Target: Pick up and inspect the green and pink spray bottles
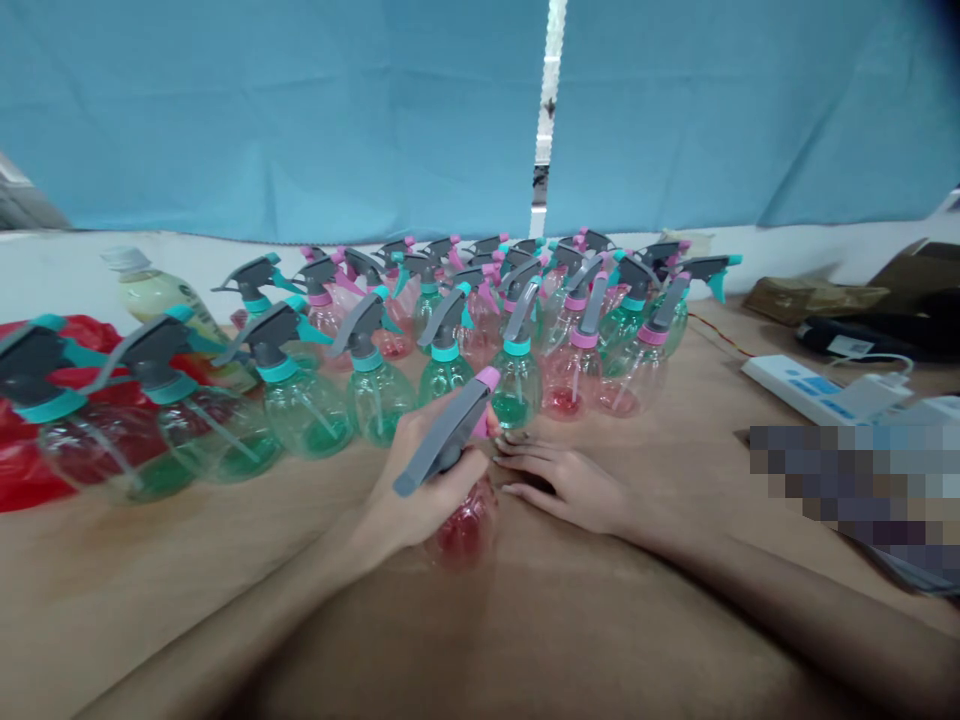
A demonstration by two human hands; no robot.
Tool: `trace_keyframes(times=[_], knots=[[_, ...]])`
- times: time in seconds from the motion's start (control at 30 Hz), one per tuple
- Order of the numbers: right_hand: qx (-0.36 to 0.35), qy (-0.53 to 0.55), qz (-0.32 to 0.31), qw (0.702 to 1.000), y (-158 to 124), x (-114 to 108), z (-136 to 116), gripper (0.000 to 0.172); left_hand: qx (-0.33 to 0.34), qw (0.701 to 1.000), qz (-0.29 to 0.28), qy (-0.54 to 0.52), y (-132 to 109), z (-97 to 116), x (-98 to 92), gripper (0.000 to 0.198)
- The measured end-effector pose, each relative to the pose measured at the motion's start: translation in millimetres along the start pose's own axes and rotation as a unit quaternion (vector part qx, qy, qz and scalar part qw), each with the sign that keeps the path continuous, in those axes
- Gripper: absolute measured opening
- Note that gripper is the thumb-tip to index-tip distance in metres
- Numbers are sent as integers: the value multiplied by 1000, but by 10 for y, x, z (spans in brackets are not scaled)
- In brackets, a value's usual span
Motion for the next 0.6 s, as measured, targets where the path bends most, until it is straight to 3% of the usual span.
trace_keyframes(times=[0.23,0.47,0.6], knots=[[-3,-3,2,1000,5,6,1,37,-31,999,6,24,-58,-100,22,27],[-7,24,14,1000,-16,-7,14,32,-32,999,23,12,-110,-151,37,15],[32,89,46,994,-61,-95,-54,32,-36,999,30,13,-106,-156,34,8]])
Point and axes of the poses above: each hand's wrist, its own y-axis towards the middle knuckle, its own x-axis out of the palm, z = x × y, the point moved 4 cm from there along y, towards the middle knuckle, and after that the axes turned 14 degrees about x, right-handed, at the moved point
